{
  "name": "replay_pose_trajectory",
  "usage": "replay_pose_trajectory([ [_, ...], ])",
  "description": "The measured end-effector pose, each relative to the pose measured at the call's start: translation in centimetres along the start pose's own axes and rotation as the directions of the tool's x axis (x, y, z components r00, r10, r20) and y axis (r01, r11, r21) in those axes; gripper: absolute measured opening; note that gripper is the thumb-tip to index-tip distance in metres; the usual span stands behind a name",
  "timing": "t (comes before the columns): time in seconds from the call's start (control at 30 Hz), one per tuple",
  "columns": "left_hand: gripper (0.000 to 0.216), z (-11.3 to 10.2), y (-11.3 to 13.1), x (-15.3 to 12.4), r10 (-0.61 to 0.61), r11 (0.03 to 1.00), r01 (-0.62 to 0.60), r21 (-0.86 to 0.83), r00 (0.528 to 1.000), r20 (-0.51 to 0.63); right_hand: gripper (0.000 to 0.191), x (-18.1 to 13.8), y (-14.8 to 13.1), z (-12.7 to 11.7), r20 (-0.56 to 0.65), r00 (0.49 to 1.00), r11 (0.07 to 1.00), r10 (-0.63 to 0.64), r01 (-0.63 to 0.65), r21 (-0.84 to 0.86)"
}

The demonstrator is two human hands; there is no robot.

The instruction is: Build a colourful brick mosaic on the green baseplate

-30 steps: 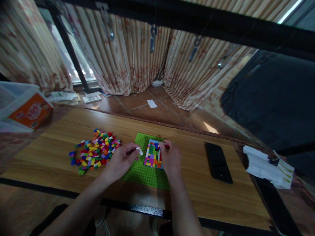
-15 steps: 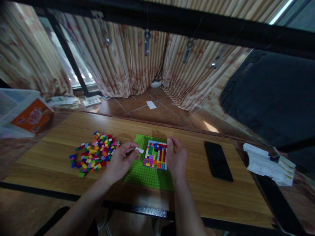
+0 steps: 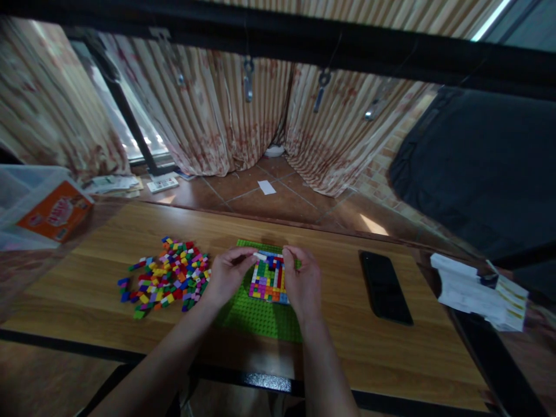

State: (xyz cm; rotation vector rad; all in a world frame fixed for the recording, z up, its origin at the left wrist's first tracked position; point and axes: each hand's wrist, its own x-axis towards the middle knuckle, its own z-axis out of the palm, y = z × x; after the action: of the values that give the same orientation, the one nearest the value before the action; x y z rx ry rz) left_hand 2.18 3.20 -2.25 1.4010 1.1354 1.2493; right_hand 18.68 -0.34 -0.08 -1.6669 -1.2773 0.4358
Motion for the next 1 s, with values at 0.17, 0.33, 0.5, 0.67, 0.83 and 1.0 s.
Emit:
replay_pose_trajectory([
  [0.17,0.013,0.7,-0.3,0.0,0.02,0.999,-0.02,0.035,1.0,0.002,0.032,0.1,-0.3,0.0,0.04,0.999,1.0,-0.013,0.014,-0.02],
  [0.33,0.019,0.9,0.5,-0.4,0.035,0.988,-0.034,0.149,0.999,-0.009,0.032,0.2,-0.2,0.2,0.098,0.994,0.998,-0.047,0.05,-0.026],
  [0.5,0.023,0.9,1.1,-0.7,0.086,0.95,-0.084,0.302,0.996,0.006,0.033,-0.1,-0.4,1.0,0.114,0.993,0.998,-0.039,0.044,-0.038],
  [0.67,0.026,0.8,1.2,-1.0,0.125,0.898,-0.131,0.42,0.991,0.041,0.031,-0.3,-0.4,2.0,0.122,0.992,0.997,-0.018,0.027,-0.072],
  [0.83,0.025,0.7,1.0,-1.0,0.108,0.934,-0.111,0.341,0.994,0.03,0.029,-0.2,-0.1,2.2,0.117,0.993,0.998,-0.011,0.019,-0.063],
  [1.0,0.021,0.9,0.7,-0.6,0.111,0.965,-0.102,0.241,0.994,-0.024,0.029,-0.2,-0.1,2.2,0.102,0.994,0.995,-0.025,0.035,-0.096],
])
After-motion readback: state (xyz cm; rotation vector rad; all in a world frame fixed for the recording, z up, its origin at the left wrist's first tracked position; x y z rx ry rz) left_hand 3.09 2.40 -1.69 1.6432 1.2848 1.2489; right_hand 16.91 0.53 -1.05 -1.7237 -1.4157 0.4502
